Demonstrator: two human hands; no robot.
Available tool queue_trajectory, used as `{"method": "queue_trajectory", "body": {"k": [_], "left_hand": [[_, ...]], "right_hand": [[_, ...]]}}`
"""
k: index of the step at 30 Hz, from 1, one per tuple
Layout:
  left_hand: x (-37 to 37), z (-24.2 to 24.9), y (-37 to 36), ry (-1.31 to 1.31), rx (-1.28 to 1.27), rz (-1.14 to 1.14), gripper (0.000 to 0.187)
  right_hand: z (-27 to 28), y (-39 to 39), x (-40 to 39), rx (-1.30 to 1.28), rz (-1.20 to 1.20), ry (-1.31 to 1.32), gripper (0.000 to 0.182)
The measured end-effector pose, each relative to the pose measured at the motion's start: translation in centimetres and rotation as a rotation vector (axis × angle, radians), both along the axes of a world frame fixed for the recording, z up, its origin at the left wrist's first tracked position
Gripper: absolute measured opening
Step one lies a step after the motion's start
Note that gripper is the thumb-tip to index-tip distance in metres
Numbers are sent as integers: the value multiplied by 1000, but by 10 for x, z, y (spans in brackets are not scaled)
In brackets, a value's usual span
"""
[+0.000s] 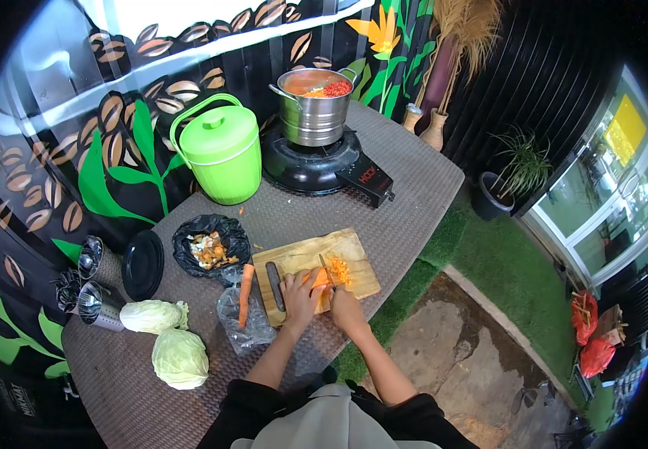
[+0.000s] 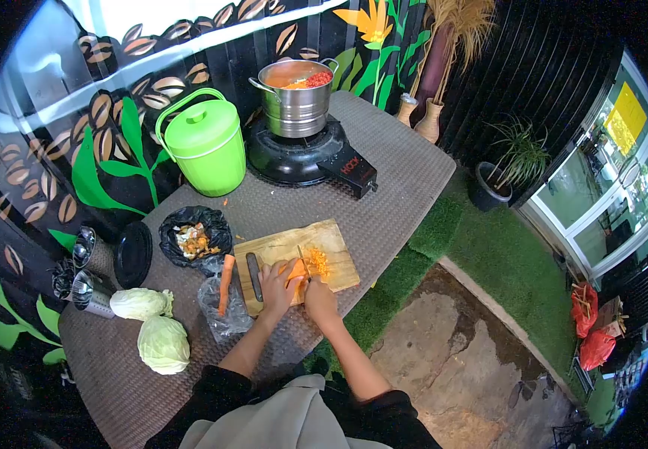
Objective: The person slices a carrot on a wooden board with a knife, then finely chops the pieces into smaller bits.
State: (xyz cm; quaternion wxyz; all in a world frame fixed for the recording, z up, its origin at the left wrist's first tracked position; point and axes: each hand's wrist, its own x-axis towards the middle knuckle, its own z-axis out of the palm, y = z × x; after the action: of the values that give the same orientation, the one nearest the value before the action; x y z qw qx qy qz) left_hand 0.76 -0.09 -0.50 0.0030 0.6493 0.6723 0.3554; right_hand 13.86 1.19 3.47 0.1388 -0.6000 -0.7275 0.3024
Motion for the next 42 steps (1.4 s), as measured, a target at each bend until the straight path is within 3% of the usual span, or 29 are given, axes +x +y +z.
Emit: {"method": "queue_trajectory", "body": {"k": [31, 34, 36, 40, 42], "left_hand": [[-1, 0, -3, -36, -20, -5, 43], [1, -2, -1, -17, 36, 20, 45], [0, -3, -1, -38, 21, 30, 45], [-3, -1, -2, -57, 14, 18, 46], [-3, 0, -6, -70, -22, 30, 46]], "right_hand": [[-27, -13, -3, -19, -42, -102, 35], [-37, -11, 14, -1, -64, 77, 41], [-38, -6, 20, -156, -64, 248, 45], [-44, -7, 25, -89, -7, 295, 46], [-35, -16, 26, -119, 13, 168, 42]]}}
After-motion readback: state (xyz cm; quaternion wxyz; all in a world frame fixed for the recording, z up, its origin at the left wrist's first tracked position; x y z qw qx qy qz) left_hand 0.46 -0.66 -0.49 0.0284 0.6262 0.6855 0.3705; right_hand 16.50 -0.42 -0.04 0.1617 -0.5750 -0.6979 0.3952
